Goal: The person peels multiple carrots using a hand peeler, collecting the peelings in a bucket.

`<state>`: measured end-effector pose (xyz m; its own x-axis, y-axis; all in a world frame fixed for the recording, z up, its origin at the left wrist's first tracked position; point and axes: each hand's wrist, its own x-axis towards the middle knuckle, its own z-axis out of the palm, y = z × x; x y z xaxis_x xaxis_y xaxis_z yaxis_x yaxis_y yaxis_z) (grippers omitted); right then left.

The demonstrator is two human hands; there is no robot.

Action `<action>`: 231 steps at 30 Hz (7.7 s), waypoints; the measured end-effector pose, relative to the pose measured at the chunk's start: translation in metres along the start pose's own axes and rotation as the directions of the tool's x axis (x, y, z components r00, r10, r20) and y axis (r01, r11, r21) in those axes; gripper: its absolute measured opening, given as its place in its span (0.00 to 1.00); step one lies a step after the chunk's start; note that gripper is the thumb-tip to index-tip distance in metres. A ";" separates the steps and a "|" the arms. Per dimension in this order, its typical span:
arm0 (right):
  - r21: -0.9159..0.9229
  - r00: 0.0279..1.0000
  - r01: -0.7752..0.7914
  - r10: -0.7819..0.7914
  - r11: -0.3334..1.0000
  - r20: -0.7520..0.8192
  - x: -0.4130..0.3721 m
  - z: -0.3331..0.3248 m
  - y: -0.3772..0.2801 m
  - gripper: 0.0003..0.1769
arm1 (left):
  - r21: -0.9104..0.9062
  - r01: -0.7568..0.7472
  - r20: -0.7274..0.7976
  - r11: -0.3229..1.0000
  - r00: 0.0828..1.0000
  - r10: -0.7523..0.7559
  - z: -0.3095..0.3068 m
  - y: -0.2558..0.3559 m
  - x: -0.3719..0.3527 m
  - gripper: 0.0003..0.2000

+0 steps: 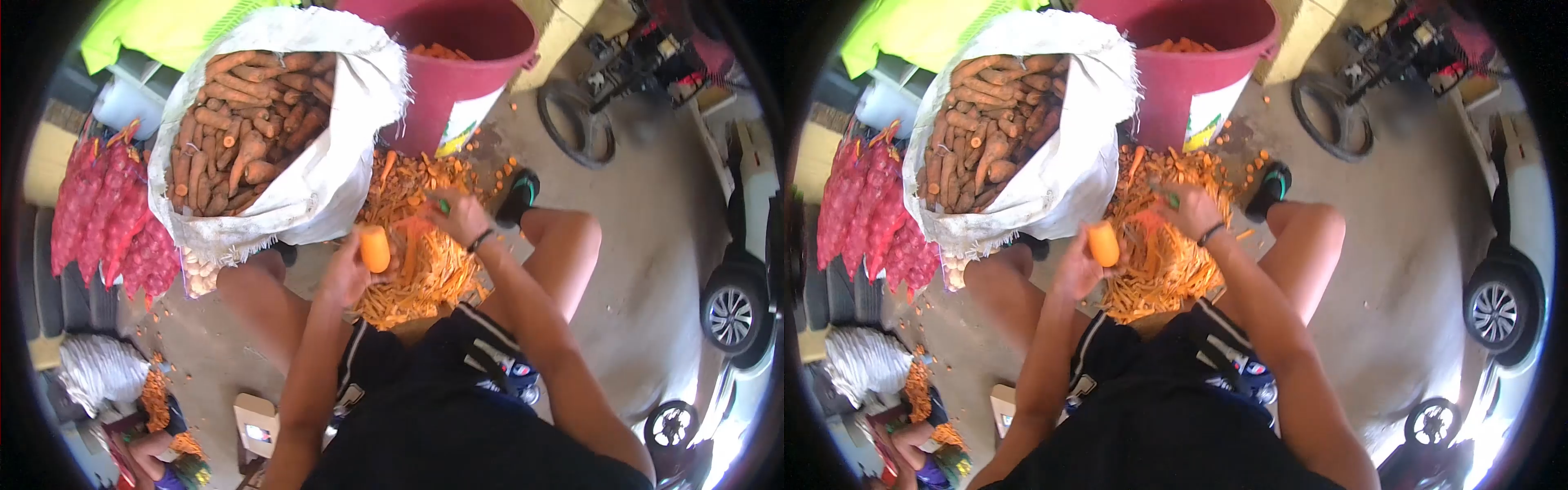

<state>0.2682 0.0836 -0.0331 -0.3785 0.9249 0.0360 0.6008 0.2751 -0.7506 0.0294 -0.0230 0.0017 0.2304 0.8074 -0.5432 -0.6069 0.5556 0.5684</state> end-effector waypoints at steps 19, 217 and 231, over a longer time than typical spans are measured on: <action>0.074 0.988 0.091 -0.099 0.993 0.121 -0.046 0.034 -0.068 0.13 | 0.305 -0.357 0.022 0.883 0.930 0.368 0.004 -0.022 0.004 0.14; 0.104 0.949 0.240 -0.210 0.965 -0.235 0.006 -0.013 -0.021 0.24 | -0.101 -0.013 -0.070 0.995 0.998 0.006 0.000 -0.018 0.036 0.17; 0.097 0.909 0.412 -0.401 0.906 -0.118 -0.013 0.004 -0.038 0.24 | 0.053 -0.053 -0.058 0.997 0.997 0.056 -0.002 -0.014 0.034 0.16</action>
<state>0.2473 0.0600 -0.0080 -0.5014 0.7612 0.4114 0.3204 0.6050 -0.7289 0.0445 -0.0035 -0.0258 0.1516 0.8246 -0.5451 -0.5771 0.5215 0.6285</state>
